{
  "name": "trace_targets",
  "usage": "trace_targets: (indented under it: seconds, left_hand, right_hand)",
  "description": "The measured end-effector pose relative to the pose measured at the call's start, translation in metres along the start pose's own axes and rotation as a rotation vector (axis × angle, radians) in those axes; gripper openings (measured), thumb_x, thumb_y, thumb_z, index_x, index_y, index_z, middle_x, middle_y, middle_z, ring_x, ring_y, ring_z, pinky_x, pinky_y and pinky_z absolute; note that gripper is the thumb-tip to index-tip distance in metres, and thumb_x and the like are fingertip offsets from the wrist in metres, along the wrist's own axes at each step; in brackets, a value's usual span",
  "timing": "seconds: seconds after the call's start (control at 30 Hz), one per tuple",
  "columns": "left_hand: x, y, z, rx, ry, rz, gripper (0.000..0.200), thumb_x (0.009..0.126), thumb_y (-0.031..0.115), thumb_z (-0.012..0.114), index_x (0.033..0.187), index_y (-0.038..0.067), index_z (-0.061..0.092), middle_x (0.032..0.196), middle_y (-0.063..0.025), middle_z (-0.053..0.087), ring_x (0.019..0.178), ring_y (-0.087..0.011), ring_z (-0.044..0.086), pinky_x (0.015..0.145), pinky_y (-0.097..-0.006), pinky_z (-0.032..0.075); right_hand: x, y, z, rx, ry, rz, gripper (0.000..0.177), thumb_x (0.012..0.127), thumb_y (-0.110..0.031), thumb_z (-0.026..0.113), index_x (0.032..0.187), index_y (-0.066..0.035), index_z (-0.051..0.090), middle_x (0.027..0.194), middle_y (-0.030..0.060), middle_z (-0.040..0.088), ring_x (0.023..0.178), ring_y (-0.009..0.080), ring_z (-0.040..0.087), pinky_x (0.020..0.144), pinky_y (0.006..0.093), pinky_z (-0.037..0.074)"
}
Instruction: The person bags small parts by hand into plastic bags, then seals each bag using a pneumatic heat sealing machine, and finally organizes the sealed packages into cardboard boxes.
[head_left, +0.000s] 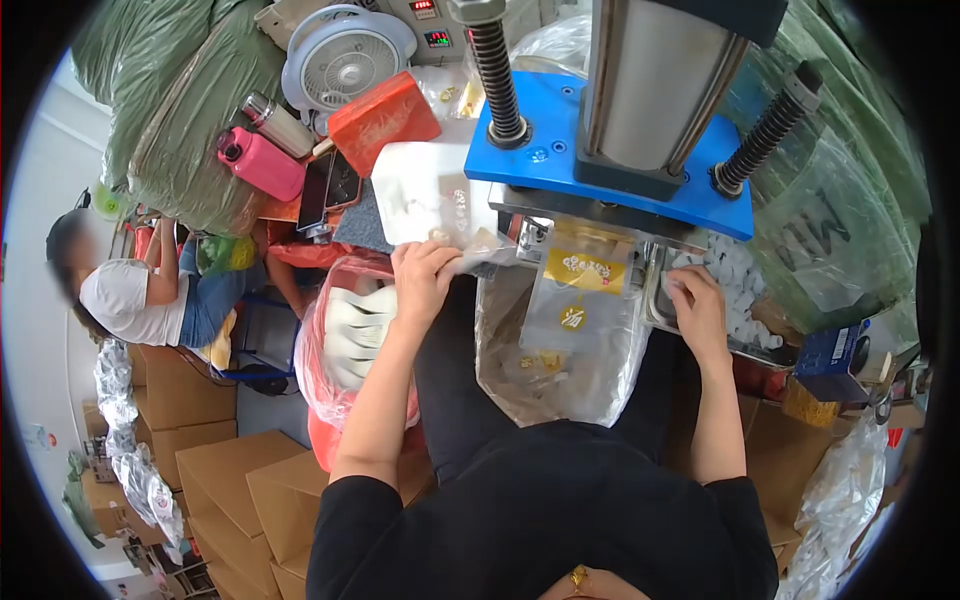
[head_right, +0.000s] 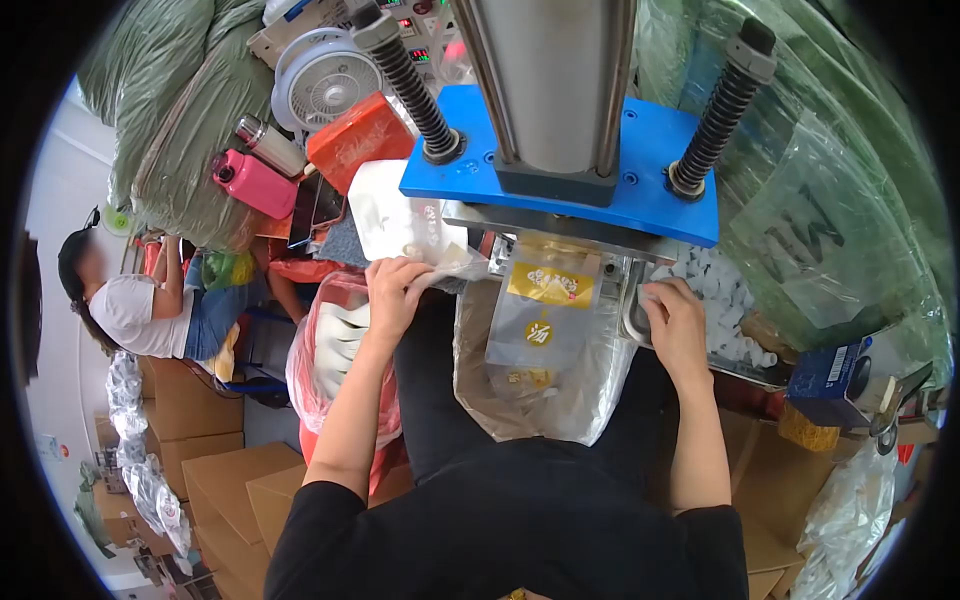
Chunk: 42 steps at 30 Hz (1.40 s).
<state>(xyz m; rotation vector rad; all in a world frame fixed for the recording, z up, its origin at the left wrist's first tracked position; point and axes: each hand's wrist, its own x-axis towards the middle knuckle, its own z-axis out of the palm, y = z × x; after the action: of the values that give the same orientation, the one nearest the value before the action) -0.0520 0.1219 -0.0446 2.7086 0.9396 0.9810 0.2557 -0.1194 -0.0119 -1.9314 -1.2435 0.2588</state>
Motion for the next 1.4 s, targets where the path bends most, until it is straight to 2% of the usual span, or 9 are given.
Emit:
trace_targets:
  seconds: [0.13,0.27,0.43,0.5,0.67,0.9,1.13,1.27,1.4]
  left_hand:
    - [0.008,0.042,-0.016,-0.071,0.042,-0.109,0.010,0.068,0.008,0.071,0.074,0.009,0.063,0.077,-0.0046,0.059,0.079,-0.0260,0.053,0.074,-0.0372,0.036]
    - [0.000,0.107,-0.018,-0.355,-0.205,-0.025,0.016,0.062,0.003,0.071,0.074,0.007,0.062,0.073,-0.0064,0.056,0.076,-0.0273,0.052,0.068,-0.0373,0.038]
    - [-0.003,0.131,-0.019,-0.699,-0.498,-0.109,0.014,0.071,0.014,0.076,0.075,0.004,0.067,0.063,-0.0037,0.056,0.063,-0.0169,0.050,0.053,-0.0291,0.037]
    - [-0.017,0.131,-0.017,-1.065,-0.808,-0.642,0.019,0.079,0.018,0.074,0.075,0.001,0.066,0.058,0.0042,0.051,0.054,-0.0061,0.043,0.050,-0.0246,0.034]
    - [-0.017,0.137,0.000,-1.231,-0.828,-0.786,0.027,0.079,0.020,0.074,0.068,-0.001,0.062,0.057,0.0063,0.044,0.055,-0.0038,0.035,0.048,-0.0255,0.028]
    - [-0.019,0.138,0.013,-0.904,-0.552,-0.339,0.021,0.078,0.015,0.075,0.081,-0.004,0.066,0.064,0.0032,0.047,0.059,-0.0040,0.038,0.051,-0.0231,0.029]
    - [-0.013,0.142,-0.003,-1.154,-0.899,-0.606,0.020,0.082,0.018,0.072,0.080,-0.002,0.067,0.068,0.0033,0.058,0.058,-0.0024,0.044,0.051,-0.0227,0.034]
    - [-0.011,0.132,0.015,-1.353,-0.709,-0.792,0.020,0.082,0.012,0.069,0.096,-0.003,0.068,0.083,-0.0048,0.068,0.070,-0.0076,0.060,0.061,-0.0222,0.049]
    - [0.011,0.117,0.036,-1.435,-0.592,-0.927,0.019,0.083,0.008,0.068,0.096,-0.005,0.066,0.090,-0.0097,0.068,0.077,-0.0121,0.064,0.068,-0.0261,0.053]
  right_hand:
    - [-0.010,-0.012,-0.010,0.182,-0.032,0.043,0.016,0.078,0.002,0.058,0.094,0.002,0.061,0.092,0.0087,0.060,0.078,0.0209,0.058,0.071,0.0301,0.047]
    - [-0.002,-0.062,-0.022,0.242,-0.465,-0.184,0.016,0.078,0.000,0.062,0.093,0.000,0.062,0.091,0.0083,0.060,0.084,0.0232,0.058,0.073,0.0317,0.046]
    - [0.013,-0.079,-0.017,0.313,-0.547,-0.305,0.016,0.078,-0.001,0.063,0.095,0.000,0.063,0.093,0.0079,0.060,0.083,0.0217,0.058,0.071,0.0304,0.046]
    - [0.011,-0.074,-0.007,0.386,-0.521,-0.263,0.017,0.079,-0.001,0.063,0.095,0.000,0.063,0.094,0.0066,0.060,0.083,0.0188,0.059,0.071,0.0291,0.046]
    - [0.002,-0.055,0.001,0.558,-0.357,0.061,0.018,0.082,0.001,0.060,0.099,-0.003,0.064,0.094,0.0014,0.061,0.084,0.0079,0.056,0.072,0.0231,0.044]
    - [-0.007,-0.056,0.004,0.651,-0.202,0.108,0.016,0.081,0.002,0.062,0.096,0.000,0.064,0.089,0.0018,0.062,0.081,0.0103,0.055,0.072,0.0233,0.044]
    - [0.006,-0.052,-0.013,0.540,-0.693,0.186,0.025,0.082,-0.002,0.063,0.107,-0.001,0.062,0.099,0.0053,0.062,0.080,0.0089,0.057,0.071,0.0228,0.046]
    - [0.005,-0.038,-0.002,0.525,-0.312,0.201,0.036,0.084,-0.004,0.060,0.120,-0.002,0.055,0.097,0.0052,0.063,0.077,0.0082,0.058,0.067,0.0224,0.048]
    - [0.003,-0.024,-0.019,0.425,-0.371,0.205,0.036,0.085,-0.005,0.060,0.120,-0.003,0.055,0.097,0.0049,0.063,0.074,0.0091,0.059,0.065,0.0233,0.049]
